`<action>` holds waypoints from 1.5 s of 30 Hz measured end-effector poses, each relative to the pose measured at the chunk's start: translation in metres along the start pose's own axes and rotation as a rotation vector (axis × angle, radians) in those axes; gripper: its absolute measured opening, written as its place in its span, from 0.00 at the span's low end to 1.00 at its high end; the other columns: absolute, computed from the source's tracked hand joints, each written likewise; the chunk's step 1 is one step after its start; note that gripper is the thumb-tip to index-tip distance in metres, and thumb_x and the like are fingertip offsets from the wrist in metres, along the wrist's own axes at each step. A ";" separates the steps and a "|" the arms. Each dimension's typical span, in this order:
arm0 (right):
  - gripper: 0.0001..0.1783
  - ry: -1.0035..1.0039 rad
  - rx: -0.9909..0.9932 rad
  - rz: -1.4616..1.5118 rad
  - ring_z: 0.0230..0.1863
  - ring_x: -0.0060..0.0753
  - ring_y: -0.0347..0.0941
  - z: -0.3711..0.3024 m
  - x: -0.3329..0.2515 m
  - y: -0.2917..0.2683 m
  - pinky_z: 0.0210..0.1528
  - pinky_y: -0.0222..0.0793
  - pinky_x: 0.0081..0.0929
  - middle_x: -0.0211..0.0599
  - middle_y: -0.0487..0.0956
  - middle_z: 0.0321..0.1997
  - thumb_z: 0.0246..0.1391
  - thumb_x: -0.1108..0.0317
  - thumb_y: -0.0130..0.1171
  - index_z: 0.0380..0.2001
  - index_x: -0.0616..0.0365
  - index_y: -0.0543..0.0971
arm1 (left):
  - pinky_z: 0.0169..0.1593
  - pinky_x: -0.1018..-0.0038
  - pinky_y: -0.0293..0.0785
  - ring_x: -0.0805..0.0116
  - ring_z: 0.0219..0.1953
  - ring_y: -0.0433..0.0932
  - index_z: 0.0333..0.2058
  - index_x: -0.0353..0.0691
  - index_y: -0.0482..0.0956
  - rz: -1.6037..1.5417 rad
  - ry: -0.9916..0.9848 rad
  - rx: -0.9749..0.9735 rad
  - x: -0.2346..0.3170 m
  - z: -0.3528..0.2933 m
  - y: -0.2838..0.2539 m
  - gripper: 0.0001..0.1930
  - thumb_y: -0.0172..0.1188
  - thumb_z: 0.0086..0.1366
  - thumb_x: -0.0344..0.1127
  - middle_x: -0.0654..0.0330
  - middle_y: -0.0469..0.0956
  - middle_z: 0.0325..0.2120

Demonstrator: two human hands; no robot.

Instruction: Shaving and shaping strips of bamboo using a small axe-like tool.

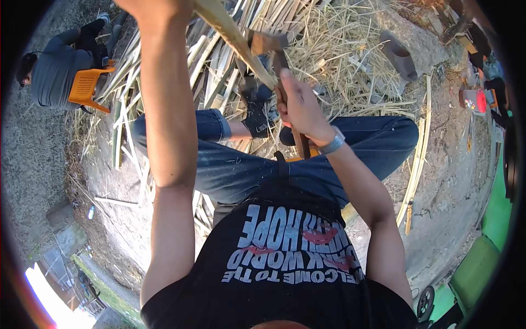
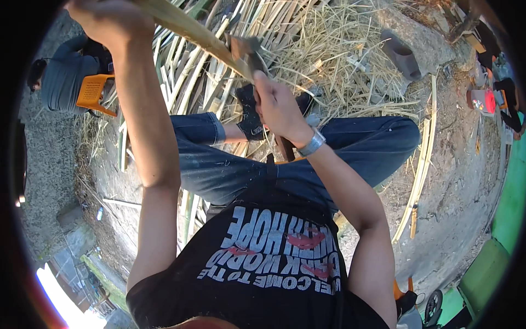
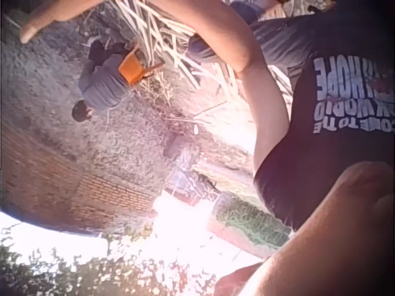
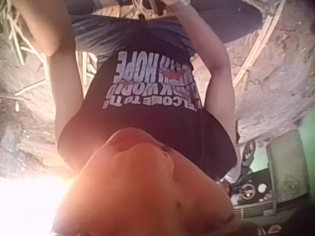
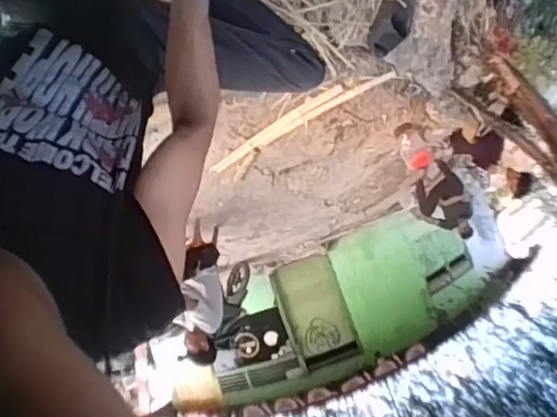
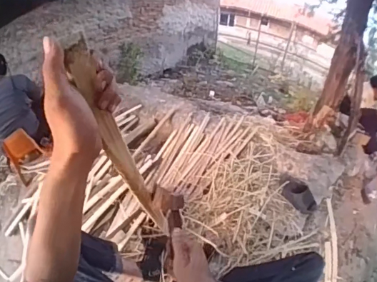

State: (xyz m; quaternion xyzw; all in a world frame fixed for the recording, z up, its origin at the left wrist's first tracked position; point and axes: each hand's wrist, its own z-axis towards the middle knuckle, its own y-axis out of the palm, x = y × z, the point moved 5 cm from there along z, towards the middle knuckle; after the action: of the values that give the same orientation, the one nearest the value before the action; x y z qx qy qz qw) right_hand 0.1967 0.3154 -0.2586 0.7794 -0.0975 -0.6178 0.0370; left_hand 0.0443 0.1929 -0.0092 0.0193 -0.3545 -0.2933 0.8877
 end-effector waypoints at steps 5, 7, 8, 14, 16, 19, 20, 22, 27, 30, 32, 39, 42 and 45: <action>0.33 -0.090 0.008 -0.013 0.12 0.15 0.59 -0.016 -0.083 0.017 0.14 0.56 0.18 0.24 0.65 0.18 0.68 0.33 0.46 0.30 0.55 0.70 | 0.27 0.72 0.61 0.70 0.20 0.61 0.32 0.41 0.68 0.269 0.053 0.338 0.020 -0.002 -0.022 0.32 0.40 0.73 0.69 0.63 0.63 0.20; 0.31 -0.311 0.049 0.074 0.14 0.15 0.59 -0.032 -0.122 0.022 0.15 0.56 0.17 0.24 0.65 0.18 0.69 0.35 0.44 0.31 0.54 0.69 | 0.27 0.72 0.60 0.70 0.20 0.61 0.32 0.41 0.68 0.109 0.076 0.168 0.019 -0.003 -0.021 0.33 0.40 0.73 0.70 0.63 0.63 0.19; 0.30 -0.405 0.073 0.104 0.15 0.15 0.60 -0.034 -0.119 0.028 0.16 0.56 0.17 0.23 0.65 0.19 0.70 0.36 0.43 0.32 0.54 0.69 | 0.27 0.72 0.60 0.70 0.20 0.61 0.32 0.41 0.68 0.110 0.078 0.166 0.018 -0.002 -0.022 0.33 0.40 0.73 0.70 0.63 0.63 0.19; 0.30 0.531 0.027 -0.011 0.12 0.15 0.61 0.007 0.066 -0.005 0.15 0.59 0.20 0.25 0.67 0.16 0.71 0.39 0.45 0.25 0.54 0.69 | 0.26 0.73 0.58 0.71 0.20 0.60 0.30 0.43 0.68 0.029 -0.075 0.302 0.002 -0.003 -0.030 0.33 0.41 0.71 0.71 0.64 0.63 0.19; 0.30 0.364 0.044 -0.096 0.12 0.15 0.60 0.008 0.047 -0.012 0.14 0.58 0.20 0.25 0.66 0.16 0.71 0.39 0.45 0.26 0.54 0.69 | 0.27 0.73 0.58 0.71 0.21 0.60 0.30 0.43 0.67 0.106 -0.060 0.343 0.013 -0.003 -0.030 0.32 0.41 0.72 0.71 0.64 0.62 0.19; 0.30 0.122 -0.002 0.111 0.12 0.15 0.59 -0.016 -0.034 0.004 0.14 0.57 0.19 0.24 0.66 0.16 0.71 0.38 0.44 0.28 0.55 0.69 | 0.28 0.73 0.58 0.71 0.21 0.59 0.31 0.43 0.67 0.219 0.008 0.343 0.020 -0.008 -0.028 0.31 0.40 0.73 0.69 0.64 0.62 0.20; 0.30 0.130 -0.008 0.112 0.12 0.15 0.59 -0.019 -0.057 0.012 0.14 0.57 0.19 0.24 0.66 0.16 0.71 0.38 0.44 0.28 0.55 0.69 | 0.28 0.72 0.59 0.71 0.21 0.59 0.31 0.42 0.67 0.170 0.033 0.251 0.020 -0.006 -0.028 0.31 0.39 0.74 0.68 0.63 0.62 0.20; 0.30 -0.223 0.012 0.192 0.12 0.15 0.58 -0.029 -0.104 0.022 0.14 0.55 0.18 0.24 0.65 0.17 0.71 0.38 0.44 0.29 0.55 0.69 | 0.29 0.70 0.59 0.71 0.21 0.58 0.32 0.41 0.66 0.106 0.048 0.147 0.018 -0.006 -0.021 0.32 0.38 0.75 0.67 0.63 0.62 0.20; 0.31 0.220 -0.084 0.005 0.12 0.15 0.57 0.008 0.010 0.014 0.14 0.53 0.19 0.24 0.64 0.16 0.70 0.36 0.44 0.27 0.54 0.69 | 0.28 0.71 0.59 0.71 0.20 0.59 0.32 0.41 0.67 0.090 0.095 0.076 0.020 -0.005 -0.012 0.31 0.38 0.74 0.67 0.63 0.62 0.20; 0.32 0.309 -0.069 0.030 0.12 0.15 0.57 0.021 -0.001 0.007 0.13 0.52 0.18 0.23 0.64 0.15 0.70 0.36 0.45 0.27 0.55 0.68 | 0.27 0.71 0.57 0.71 0.20 0.60 0.32 0.41 0.67 0.212 -0.024 0.385 0.008 -0.009 -0.034 0.32 0.40 0.73 0.70 0.63 0.62 0.19; 0.34 -0.052 -0.024 -0.123 0.12 0.15 0.62 0.011 -0.053 0.020 0.15 0.55 0.19 0.24 0.64 0.13 0.70 0.37 0.45 0.22 0.56 0.68 | 0.27 0.71 0.58 0.71 0.20 0.60 0.33 0.42 0.67 0.184 -0.023 0.309 0.026 -0.021 -0.023 0.32 0.40 0.73 0.70 0.63 0.62 0.19; 0.33 -0.083 -0.020 -0.085 0.14 0.15 0.58 0.006 -0.013 0.031 0.18 0.57 0.20 0.24 0.63 0.14 0.70 0.38 0.47 0.22 0.56 0.68 | 0.27 0.73 0.58 0.72 0.20 0.59 0.33 0.42 0.68 0.144 0.000 0.326 0.019 -0.007 -0.030 0.32 0.42 0.72 0.70 0.64 0.61 0.20; 0.33 0.376 -0.034 0.017 0.15 0.14 0.60 0.014 0.047 -0.002 0.19 0.57 0.19 0.24 0.63 0.14 0.70 0.39 0.47 0.22 0.57 0.69 | 0.27 0.74 0.58 0.72 0.21 0.59 0.32 0.42 0.68 0.061 -0.080 0.360 0.005 -0.010 -0.051 0.32 0.42 0.72 0.71 0.64 0.61 0.19; 0.33 -0.055 -0.007 -0.171 0.12 0.14 0.58 0.022 -0.030 0.011 0.15 0.54 0.18 0.23 0.64 0.16 0.68 0.32 0.44 0.27 0.53 0.69 | 0.27 0.73 0.58 0.72 0.20 0.59 0.32 0.42 0.68 0.099 -0.013 0.321 0.022 -0.004 -0.057 0.33 0.42 0.72 0.71 0.65 0.61 0.19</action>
State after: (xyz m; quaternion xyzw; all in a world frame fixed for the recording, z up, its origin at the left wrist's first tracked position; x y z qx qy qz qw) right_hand 0.1679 0.3125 -0.2327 0.7675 -0.0295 -0.6401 -0.0157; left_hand 0.0306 0.1333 -0.0128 0.1414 -0.4029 -0.1888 0.8843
